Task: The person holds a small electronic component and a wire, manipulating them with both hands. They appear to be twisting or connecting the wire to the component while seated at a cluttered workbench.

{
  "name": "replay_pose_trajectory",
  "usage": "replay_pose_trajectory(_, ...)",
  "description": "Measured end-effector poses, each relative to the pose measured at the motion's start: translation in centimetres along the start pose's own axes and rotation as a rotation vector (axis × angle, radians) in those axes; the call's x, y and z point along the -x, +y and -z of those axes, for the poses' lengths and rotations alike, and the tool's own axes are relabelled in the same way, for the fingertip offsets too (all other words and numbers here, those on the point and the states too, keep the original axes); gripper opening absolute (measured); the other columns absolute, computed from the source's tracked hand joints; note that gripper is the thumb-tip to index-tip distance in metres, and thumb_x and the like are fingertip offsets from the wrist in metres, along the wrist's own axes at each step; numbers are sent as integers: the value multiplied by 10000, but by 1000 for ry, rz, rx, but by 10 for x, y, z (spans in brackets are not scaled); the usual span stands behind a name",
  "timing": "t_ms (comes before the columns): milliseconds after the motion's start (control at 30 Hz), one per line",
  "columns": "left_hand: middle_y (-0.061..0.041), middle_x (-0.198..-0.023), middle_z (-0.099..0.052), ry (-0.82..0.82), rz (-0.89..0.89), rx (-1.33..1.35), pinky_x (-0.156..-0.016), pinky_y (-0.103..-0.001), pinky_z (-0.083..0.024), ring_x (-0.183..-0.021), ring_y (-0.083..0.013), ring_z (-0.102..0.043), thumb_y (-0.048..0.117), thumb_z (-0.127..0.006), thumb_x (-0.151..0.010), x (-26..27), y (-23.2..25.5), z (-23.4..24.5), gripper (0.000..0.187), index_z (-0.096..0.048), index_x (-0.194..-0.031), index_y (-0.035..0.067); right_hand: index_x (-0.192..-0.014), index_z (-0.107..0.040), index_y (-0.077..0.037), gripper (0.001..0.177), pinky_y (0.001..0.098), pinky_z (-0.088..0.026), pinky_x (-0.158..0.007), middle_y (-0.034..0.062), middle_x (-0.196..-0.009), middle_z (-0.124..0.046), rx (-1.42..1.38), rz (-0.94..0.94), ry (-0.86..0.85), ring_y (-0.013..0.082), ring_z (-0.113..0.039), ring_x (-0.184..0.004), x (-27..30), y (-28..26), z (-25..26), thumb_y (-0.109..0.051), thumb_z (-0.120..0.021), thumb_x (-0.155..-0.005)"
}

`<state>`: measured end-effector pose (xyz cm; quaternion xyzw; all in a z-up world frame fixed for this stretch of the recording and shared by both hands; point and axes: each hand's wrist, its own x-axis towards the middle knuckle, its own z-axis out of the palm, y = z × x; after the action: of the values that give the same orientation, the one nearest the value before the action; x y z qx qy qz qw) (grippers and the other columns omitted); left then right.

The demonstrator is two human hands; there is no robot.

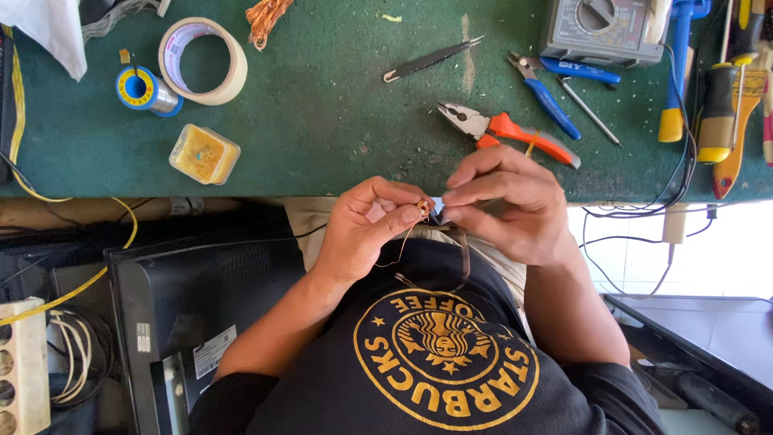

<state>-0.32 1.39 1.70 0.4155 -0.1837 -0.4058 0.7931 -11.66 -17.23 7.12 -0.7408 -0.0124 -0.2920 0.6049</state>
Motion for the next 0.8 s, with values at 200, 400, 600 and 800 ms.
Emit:
replay_pose_trajectory(200, -208, -1077, -769, -2, 1, -2, -867, -300, -630, -968, -179, -765, -49, -799, -940, -1, -1, -4, 162, -716, -1079, -49, -951, -826, 6, 77, 358, -579, -708, 204, -960, -743, 37, 24, 14, 239, -694, -762, 1, 2, -1, -15, -863, -887)
replay_pose_trajectory(400, -245, -1129, -761, 10, -7, -20, -878, -352, -645, -979, -218, -780, -74, -800, -920, -3, -15, 6, 193, -688, -1077, -66, -905, -822, 12, 71, 313, -557, -686, 182, -956, -732, -104, -139, 61, 195, -674, -772, 5, 15, -22, 4, -871, -854)
replay_pose_trajectory(600, -262, -1158, -743, 61, -118, 74, -919, -354, -645, -1034, -268, -783, -87, -759, -952, -8, -18, 9, 138, -668, -1046, -45, -1159, -688, 81, 522, 312, -569, -691, 195, -1044, -661, -103, -153, 66, 201, -614, -778, 11, 20, -18, -63, -990, -758)
replay_pose_trajectory(800, -231, -1136, -747, 141, -123, 79, -855, -319, -640, -997, -239, -778, -80, -807, -914, -8, -15, -8, 184, -662, -1017, -32, -878, -746, -15, 182, 392, -546, -814, 211, -1084, -664, 109, -101, 43, 302, -676, -915, 16, 21, -31, -154, -858, -916)
